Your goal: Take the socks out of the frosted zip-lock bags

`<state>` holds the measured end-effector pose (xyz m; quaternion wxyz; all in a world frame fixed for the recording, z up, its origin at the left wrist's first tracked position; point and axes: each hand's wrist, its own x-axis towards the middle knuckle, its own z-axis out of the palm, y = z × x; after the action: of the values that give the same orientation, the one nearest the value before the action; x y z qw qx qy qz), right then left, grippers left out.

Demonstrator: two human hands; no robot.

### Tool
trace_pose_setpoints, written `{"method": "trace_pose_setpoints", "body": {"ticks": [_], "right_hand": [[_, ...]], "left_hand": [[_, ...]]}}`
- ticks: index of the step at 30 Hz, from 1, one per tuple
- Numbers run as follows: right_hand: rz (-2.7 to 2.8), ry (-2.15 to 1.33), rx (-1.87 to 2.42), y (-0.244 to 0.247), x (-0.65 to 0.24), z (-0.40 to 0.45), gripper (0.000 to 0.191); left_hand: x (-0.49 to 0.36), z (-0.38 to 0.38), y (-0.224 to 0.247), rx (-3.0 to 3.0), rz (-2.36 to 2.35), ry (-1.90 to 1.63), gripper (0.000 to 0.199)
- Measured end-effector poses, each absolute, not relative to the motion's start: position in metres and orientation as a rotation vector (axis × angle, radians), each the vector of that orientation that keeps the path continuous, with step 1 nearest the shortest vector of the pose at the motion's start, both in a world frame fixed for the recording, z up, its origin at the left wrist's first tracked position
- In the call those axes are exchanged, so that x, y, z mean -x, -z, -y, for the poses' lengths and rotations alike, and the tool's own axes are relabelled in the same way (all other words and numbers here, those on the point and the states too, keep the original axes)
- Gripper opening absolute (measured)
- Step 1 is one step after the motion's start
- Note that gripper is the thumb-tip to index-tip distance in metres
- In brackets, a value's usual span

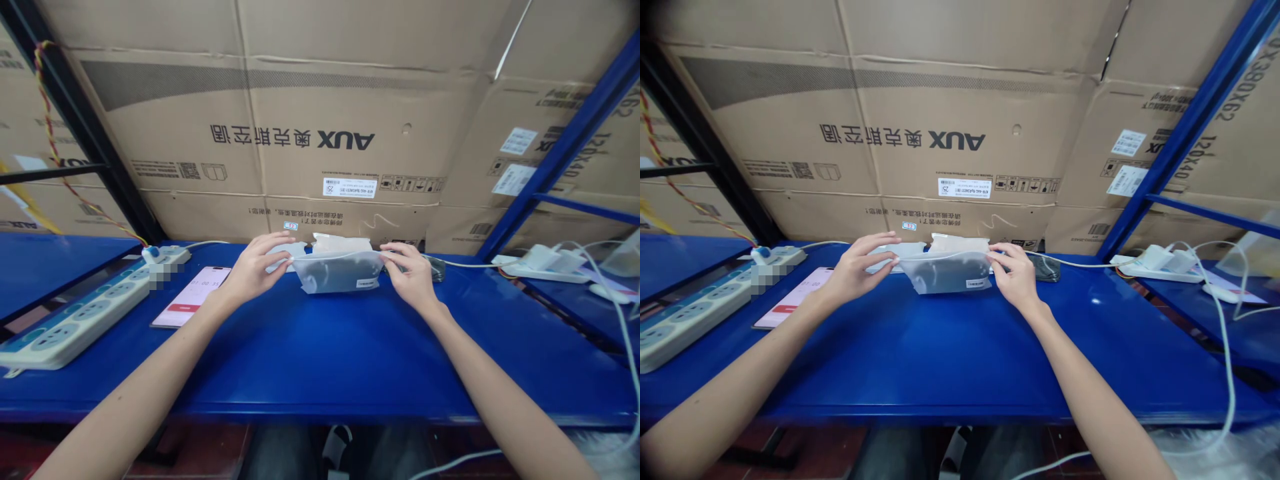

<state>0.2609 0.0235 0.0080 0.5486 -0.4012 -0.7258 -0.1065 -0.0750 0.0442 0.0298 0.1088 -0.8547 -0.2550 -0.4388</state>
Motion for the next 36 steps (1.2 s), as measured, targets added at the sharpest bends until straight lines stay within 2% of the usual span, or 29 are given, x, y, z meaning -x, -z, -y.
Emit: {"method": "trace_pose_setpoints", "body": {"ticks": [4,7,9,15,18,21,25,29,36], "right_hand": [[1.665,0.040,0.960,-0.002,-0.255,-0.023,0.021],[1.619,-0.084,0.954,0.001,-0.251,-0.022,0.021],[1.604,-0.132,0.930,0.003,-0.248,-0.021,0.020],[1.621,-0.195,0.819,0.003,-0.240,-0.016,0.019],[1.594,-0.235,0.857,0.003,-0.234,-0.015,0.024],[1.555,-0.278,0.979,0.007,-0.227,-0.015,0.036],[1.729,-0.134,1.032,0.016,-0.220,-0.010,0.030],[2.023,0.073,0.938,0.018,-0.214,-0.001,0.029],[2.256,0.063,0.901,0.023,-0.208,0.002,0.033]], "left_hand": [[0.073,-0.038,-0.027,2.694,0.779,1.311,0.014],[0.070,-0.039,-0.016,2.914,0.816,1.120,0.049],[0.066,-0.042,-0.006,2.998,0.813,1.004,0.062],[0.060,-0.049,0.011,2.925,0.590,1.077,0.045],[0.066,-0.047,0.004,2.719,0.498,1.104,0.049],[0.071,-0.045,-0.003,2.466,0.633,1.175,0.056],[0.071,-0.048,0.002,2.284,0.790,1.192,0.060],[0.061,-0.050,0.021,2.420,0.818,1.082,0.057],[0.037,-0.037,0.036,2.576,0.809,1.040,0.055]]}}
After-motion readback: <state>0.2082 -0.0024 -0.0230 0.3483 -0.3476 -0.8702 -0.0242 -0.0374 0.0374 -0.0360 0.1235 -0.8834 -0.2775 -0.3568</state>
